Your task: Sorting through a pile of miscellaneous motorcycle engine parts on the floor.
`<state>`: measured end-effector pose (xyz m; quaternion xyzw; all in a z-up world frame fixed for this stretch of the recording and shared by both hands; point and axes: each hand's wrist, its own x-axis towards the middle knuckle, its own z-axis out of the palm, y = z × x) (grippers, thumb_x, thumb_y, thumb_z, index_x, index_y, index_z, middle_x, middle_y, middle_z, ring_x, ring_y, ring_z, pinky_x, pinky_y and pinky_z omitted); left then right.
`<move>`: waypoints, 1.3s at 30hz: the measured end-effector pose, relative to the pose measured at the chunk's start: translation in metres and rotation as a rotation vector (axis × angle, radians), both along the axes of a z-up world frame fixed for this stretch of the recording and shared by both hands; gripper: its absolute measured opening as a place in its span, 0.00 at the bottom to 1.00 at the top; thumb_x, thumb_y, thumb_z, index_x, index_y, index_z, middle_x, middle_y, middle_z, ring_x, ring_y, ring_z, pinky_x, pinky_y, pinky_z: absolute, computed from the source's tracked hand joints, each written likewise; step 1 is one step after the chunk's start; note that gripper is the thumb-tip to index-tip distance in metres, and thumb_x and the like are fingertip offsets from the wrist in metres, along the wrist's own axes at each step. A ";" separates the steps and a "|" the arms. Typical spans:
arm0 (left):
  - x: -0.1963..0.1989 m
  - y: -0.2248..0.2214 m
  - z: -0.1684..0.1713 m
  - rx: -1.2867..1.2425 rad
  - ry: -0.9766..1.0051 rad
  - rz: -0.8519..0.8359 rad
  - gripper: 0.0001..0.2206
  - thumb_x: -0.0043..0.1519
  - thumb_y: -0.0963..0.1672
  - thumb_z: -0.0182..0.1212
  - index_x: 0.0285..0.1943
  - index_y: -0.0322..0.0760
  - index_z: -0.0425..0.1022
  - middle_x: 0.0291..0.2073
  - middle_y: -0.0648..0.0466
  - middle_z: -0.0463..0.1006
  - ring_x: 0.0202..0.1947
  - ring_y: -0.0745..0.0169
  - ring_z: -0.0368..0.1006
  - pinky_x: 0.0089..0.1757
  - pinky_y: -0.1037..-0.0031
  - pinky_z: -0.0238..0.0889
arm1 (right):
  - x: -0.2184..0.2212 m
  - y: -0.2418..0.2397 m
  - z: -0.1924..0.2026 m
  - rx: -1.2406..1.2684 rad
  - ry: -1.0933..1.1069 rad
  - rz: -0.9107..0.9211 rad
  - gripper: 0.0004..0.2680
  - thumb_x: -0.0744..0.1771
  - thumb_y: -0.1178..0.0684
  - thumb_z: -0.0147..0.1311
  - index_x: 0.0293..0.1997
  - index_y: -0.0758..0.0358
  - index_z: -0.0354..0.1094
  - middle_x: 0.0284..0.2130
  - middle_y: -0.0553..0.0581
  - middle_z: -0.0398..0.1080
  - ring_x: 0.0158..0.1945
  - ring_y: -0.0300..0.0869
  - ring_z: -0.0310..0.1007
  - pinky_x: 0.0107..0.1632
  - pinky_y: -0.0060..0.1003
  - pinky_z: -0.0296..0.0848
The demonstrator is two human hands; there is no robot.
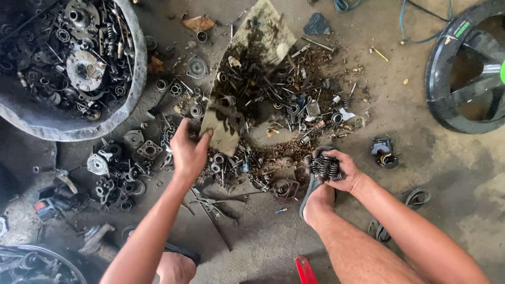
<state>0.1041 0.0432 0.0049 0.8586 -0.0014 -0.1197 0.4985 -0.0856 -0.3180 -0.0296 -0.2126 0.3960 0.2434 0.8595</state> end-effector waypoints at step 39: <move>0.186 -0.036 0.127 -1.169 0.228 0.417 0.51 0.51 0.56 0.59 0.79 0.28 0.37 0.73 0.26 0.54 0.71 0.31 0.60 0.66 0.52 0.55 | -0.009 -0.020 -0.026 0.180 -0.054 -0.004 0.12 0.65 0.50 0.53 0.51 0.63 0.70 0.48 0.68 0.73 0.47 0.56 0.74 0.45 0.45 0.76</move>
